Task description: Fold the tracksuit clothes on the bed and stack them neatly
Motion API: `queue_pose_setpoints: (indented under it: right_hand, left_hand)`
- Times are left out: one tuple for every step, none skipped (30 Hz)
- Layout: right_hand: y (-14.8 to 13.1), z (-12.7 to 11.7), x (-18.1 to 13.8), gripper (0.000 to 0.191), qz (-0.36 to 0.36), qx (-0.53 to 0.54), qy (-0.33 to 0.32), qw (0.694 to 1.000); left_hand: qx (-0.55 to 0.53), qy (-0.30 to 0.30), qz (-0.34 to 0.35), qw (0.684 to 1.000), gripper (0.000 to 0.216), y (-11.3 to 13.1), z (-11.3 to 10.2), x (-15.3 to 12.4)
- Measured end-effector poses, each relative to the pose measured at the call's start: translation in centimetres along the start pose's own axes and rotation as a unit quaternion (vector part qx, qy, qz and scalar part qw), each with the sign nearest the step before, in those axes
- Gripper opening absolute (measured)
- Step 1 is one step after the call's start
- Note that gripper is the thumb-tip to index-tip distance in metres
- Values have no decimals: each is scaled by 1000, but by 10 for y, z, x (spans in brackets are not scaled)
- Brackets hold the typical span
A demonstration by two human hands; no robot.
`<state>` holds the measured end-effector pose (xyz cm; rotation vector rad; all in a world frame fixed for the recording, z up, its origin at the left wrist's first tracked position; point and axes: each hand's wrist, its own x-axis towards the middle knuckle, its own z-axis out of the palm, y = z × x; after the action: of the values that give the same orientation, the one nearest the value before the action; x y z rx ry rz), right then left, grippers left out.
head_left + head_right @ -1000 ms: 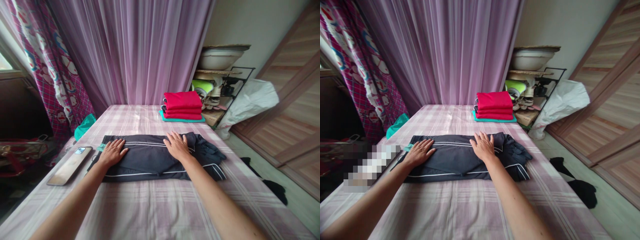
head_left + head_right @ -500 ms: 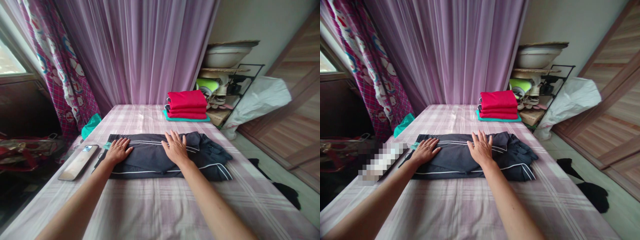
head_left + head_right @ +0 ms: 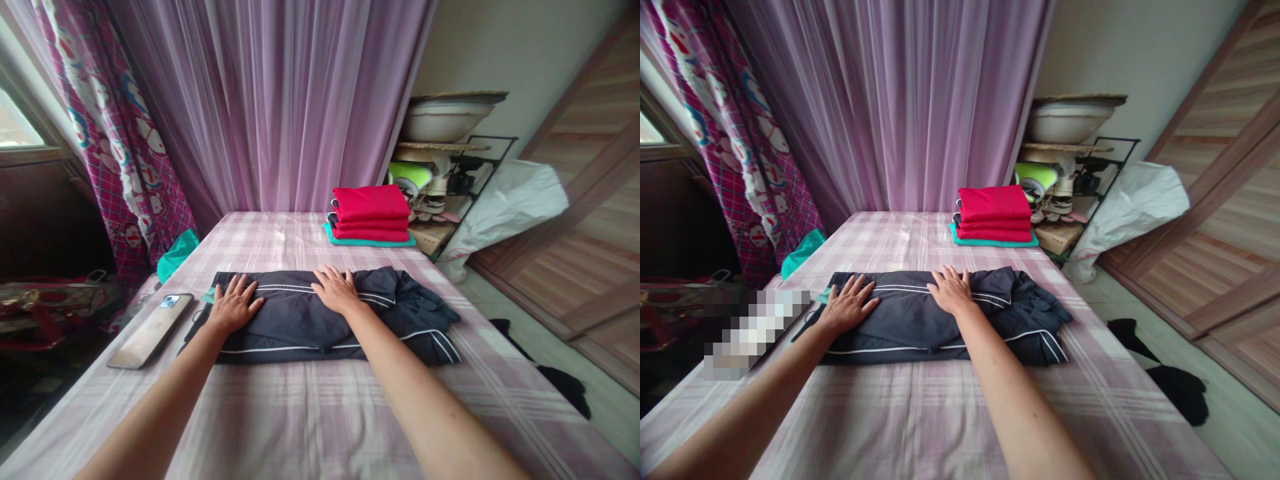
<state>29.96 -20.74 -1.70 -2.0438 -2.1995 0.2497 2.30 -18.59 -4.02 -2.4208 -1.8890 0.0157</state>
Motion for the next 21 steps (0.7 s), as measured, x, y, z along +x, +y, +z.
queue_pose_setpoints:
  right_hand:
    - [7, 1, 4, 58, 5, 3, -43, 999]
    - [16, 2, 6, 59, 9, 5, -78, 997]
    - [26, 2, 8, 60, 14, 4, -92, 996]
    - [36, 1, 9, 60, 27, -3, -84, 996]
    - [48, 0, 9, 61, 51, -14, -64, 997]
    - [60, -2, 9, 61, 84, -25, -43, 995]
    - [72, -3, 8, 62, 120, -36, -30, 992]
    - [83, -3, 6, 62, 151, -43, -27, 987]
    - [93, -3, 4, 62, 172, -48, -34, 983]
    - [101, -2, 2, 63, 180, -53, -41, 981]
    - [108, 0, 0, 63, 186, -59, -37, 980]
    - [113, 3, -1, 64, 199, -65, -23, 978]
    - [117, 5, -3, 64, 219, -71, -5, 973]
    - [119, 6, -4, 65, 241, -74, 10, 968]
    - [121, 7, -4, 66, 263, -77, 19, 962]
    - [123, 7, -4, 66, 278, -77, 20, 957]
    - [124, 5, -3, 66, 286, -76, 11, 955]
    - [123, 1, -2, 65, 287, -76, -2, 955]
    - [121, -3, 0, 64, 290, -78, -13, 954]
    - [118, -9, 2, 63, 294, -79, -17, 952]
    - [111, -14, 4, 62, 296, -78, -11, 952]
  left_hand:
    - [-4, -4, -2, 1000, 64, 0, 0, 1]
    - [-9, -6, -3, 1000, 64, -1, 1, 1]
    - [-14, -7, -2, 1000, 64, -1, 1, 1]
    - [-18, -6, -1, 1000, 64, -1, 1, 1]
    - [-22, -4, 1, 1000, 64, -2, 2, 1]
    - [-24, -1, 2, 1000, 64, -2, 2, 1]
    - [-25, 1, 2, 1000, 64, -2, 2, 1]
    - [-25, 1, 0, 1000, 64, -2, 2, 1]
    - [-24, 0, -1, 1000, 64, -2, 2, 0]
    - [-22, -1, -2, 1000, 64, -1, 2, 0]
    - [-21, -2, -3, 1000, 64, -1, 2, 0]
    - [-21, -2, -3, 1000, 64, -1, 2, 0]
    - [-22, -2, -3, 1000, 65, -1, 3, 0]
    - [-23, -2, -2, 1000, 65, -1, 3, 0]
    - [-24, -1, -2, 1000, 66, -1, 3, 0]
    - [-25, 0, -2, 1000, 67, 0, 3, 0]
    - [-25, -2, -3, 1000, 67, 0, 3, 0]
    - [-25, -3, -4, 1000, 67, 0, 3, 0]
    - [-26, -3, -6, 1000, 66, 1, 2, 0]
    - [-27, -4, -7, 1000, 66, 1, 2, 0]
    - [-28, -5, -7, 1000, 65, 1, 2, 0]
